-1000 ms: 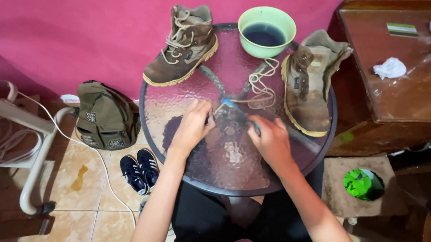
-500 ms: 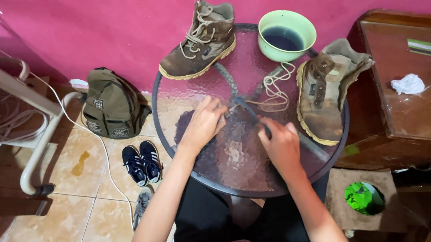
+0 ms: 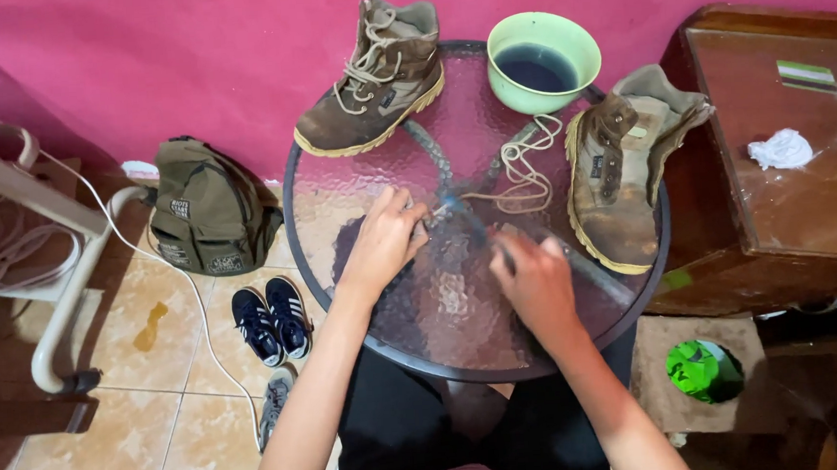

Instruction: The person scrubs a pair of beige shoe laces using a toothbrush and a cleaning solution from a green bowl. The laces are held on a glass table next to a pair of hiking boots.

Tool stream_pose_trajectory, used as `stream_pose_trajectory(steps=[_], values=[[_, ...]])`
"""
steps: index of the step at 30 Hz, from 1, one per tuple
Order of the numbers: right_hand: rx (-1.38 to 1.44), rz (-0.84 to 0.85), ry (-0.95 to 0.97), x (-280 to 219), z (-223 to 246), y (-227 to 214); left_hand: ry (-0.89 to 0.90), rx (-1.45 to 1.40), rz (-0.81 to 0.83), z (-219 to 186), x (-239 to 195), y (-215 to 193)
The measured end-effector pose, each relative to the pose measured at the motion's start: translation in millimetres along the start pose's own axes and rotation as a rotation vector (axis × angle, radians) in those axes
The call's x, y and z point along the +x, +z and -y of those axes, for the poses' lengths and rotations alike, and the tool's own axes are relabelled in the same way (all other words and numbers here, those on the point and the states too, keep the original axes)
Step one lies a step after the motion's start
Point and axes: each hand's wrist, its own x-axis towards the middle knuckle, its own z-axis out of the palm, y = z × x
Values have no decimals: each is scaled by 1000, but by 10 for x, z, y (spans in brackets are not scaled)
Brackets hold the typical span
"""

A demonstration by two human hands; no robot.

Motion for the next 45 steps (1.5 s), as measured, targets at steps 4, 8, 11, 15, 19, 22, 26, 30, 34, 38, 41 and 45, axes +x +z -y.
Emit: stream_pose_trajectory(steps=[4,8,11,15,19,22,26,30,34,38,41,45], values=[[-8,-30,22,65,18,-90,-14,-19,6,12,9,-13],[-4,-24,19,-15,24,13,-4,-24,16,-10,2,-47],[-49,-47,15,-13,-71,-2,-8,-19,0,-32,16,-53],[91,9,-13,55,181,-143,-2,-23,7,-63,34,-109],[-44,-88,4,27,-118,12,-22,-12,9,-79,31,-136],[51,-96,-29,-13,2,4,-27,4,-31,-100,39,-74],[21,-67,-10,37,27,-2,-56,51,-47,-173,80,-143],[95,-48,-80,38,109,-60,-65,152,-52,-214,96,-134],[18,-48,-67,37,21,-40,-32,264,-31,-119,74,-26],[28,-99,-71,50,61,-51,-53,182,-23,-145,57,-81],[41,-106,-88,73,37,-65,-66,113,-14,-179,68,-118],[56,-129,-73,51,-86,2,-122,34,-32,-243,76,-208]])
